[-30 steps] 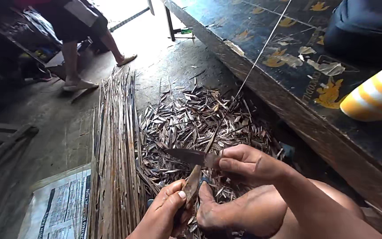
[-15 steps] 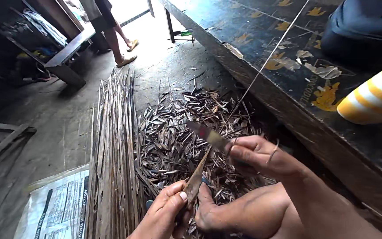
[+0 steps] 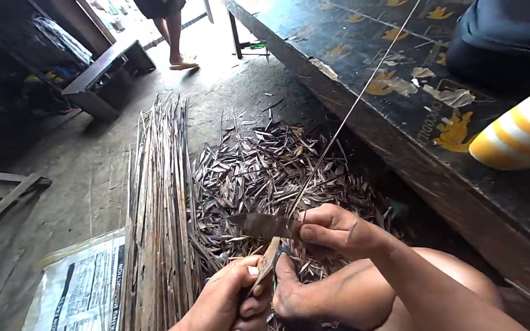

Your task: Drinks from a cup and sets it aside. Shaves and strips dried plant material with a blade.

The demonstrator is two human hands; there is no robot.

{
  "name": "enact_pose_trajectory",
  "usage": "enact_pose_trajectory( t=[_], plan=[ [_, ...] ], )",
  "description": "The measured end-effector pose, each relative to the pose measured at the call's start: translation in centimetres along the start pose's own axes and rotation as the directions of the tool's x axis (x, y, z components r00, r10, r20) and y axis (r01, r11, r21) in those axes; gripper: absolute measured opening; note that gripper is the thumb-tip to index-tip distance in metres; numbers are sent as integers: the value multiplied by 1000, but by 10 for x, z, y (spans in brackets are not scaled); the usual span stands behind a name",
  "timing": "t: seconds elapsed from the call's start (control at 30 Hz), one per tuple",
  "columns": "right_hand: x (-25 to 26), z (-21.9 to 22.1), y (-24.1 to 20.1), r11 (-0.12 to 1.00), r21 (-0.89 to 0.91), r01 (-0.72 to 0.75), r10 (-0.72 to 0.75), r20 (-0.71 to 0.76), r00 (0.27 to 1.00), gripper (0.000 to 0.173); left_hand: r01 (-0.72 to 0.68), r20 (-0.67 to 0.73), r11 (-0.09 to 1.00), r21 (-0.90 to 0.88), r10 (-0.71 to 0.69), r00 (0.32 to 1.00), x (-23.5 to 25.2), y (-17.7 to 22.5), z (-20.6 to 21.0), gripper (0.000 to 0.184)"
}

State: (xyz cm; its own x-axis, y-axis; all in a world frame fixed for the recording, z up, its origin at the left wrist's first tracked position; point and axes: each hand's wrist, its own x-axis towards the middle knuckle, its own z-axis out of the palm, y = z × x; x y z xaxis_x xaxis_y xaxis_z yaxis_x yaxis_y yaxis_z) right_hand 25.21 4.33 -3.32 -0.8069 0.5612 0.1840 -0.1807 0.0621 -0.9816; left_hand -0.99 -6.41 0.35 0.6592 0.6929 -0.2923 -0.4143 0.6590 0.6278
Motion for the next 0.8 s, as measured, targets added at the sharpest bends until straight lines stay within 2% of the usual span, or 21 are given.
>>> enact_pose_trajectory(
  t=[0.27, 0.47, 0.6, 0.7, 0.8],
  plan=[
    [-3, -22, -15, 998, -65, -9, -1, -158, 987, 35, -6, 7, 1000, 7, 6, 1000, -3, 3, -1, 24],
    [-12, -38, -27, 999, -37, -15, 1, -338, 941, 32, 13, -11, 999, 36, -12, 1000, -5, 1, -1, 24],
    [-13, -31, -26, 999, 18, -39, 42, -246, 968, 32, -29, -10, 996, 88, 30, 999, -2, -1, -2, 23],
    [-8, -9, -13, 993, 67, -95, 100, -85, 991, 35, -71, -34, 987, 144, 76, 997, 1, -2, -5, 20],
    [-4, 10, -5, 991, 51, -127, 121, 106, 987, 36, -114, -43, 969, 221, 126, 991, 2, -4, -6, 27]
  ],
)
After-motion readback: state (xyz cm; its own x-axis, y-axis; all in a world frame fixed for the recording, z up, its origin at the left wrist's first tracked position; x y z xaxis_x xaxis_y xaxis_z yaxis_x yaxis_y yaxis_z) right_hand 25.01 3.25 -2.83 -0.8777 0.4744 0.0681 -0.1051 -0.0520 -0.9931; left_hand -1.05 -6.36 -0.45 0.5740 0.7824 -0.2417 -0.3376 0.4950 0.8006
